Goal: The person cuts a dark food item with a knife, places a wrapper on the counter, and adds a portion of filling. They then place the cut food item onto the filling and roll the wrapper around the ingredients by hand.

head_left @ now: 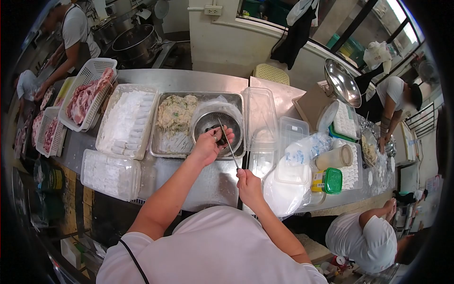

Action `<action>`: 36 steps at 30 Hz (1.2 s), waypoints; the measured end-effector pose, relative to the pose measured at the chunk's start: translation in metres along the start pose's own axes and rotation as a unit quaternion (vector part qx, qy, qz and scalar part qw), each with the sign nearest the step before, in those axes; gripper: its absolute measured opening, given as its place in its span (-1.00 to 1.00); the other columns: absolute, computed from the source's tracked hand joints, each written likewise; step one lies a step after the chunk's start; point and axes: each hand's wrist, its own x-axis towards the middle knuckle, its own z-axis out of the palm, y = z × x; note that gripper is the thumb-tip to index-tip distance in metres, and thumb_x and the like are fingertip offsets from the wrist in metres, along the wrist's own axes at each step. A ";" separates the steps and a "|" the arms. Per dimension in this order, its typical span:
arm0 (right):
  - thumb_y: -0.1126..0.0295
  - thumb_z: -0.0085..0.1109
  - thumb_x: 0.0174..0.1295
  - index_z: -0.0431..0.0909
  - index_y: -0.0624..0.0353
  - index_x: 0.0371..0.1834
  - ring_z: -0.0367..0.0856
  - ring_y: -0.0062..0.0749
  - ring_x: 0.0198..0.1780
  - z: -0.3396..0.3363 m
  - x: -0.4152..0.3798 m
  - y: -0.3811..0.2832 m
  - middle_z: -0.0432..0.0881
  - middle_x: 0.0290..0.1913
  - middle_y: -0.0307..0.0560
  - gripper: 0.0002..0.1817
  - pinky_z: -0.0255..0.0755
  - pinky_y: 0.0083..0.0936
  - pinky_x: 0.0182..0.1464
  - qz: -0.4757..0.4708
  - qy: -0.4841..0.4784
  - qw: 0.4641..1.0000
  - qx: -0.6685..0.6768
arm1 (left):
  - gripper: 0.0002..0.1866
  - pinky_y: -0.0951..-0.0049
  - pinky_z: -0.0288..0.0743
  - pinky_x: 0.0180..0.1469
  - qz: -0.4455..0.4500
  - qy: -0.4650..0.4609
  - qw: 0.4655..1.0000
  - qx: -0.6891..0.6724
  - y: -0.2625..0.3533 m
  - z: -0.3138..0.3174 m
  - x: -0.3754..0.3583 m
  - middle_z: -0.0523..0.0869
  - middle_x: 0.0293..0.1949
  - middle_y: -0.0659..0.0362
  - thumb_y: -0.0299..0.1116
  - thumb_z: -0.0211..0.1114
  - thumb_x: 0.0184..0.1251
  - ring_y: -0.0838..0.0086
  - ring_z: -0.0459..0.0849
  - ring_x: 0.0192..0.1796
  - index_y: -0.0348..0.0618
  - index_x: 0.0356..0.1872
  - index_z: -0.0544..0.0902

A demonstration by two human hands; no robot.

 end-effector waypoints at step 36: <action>-0.18 -0.29 0.66 0.56 0.15 -0.07 0.37 -0.46 -0.61 -0.016 0.014 0.029 0.45 -0.52 -0.24 -0.39 0.35 -0.44 -0.58 0.242 -0.406 0.615 0.631 | -0.69 0.49 0.54 -0.13 -0.088 -0.085 0.991 -0.055 0.006 -0.016 0.004 0.77 -0.16 0.36 -0.04 0.32 0.53 0.56 0.68 -0.15 0.03 0.09 0.68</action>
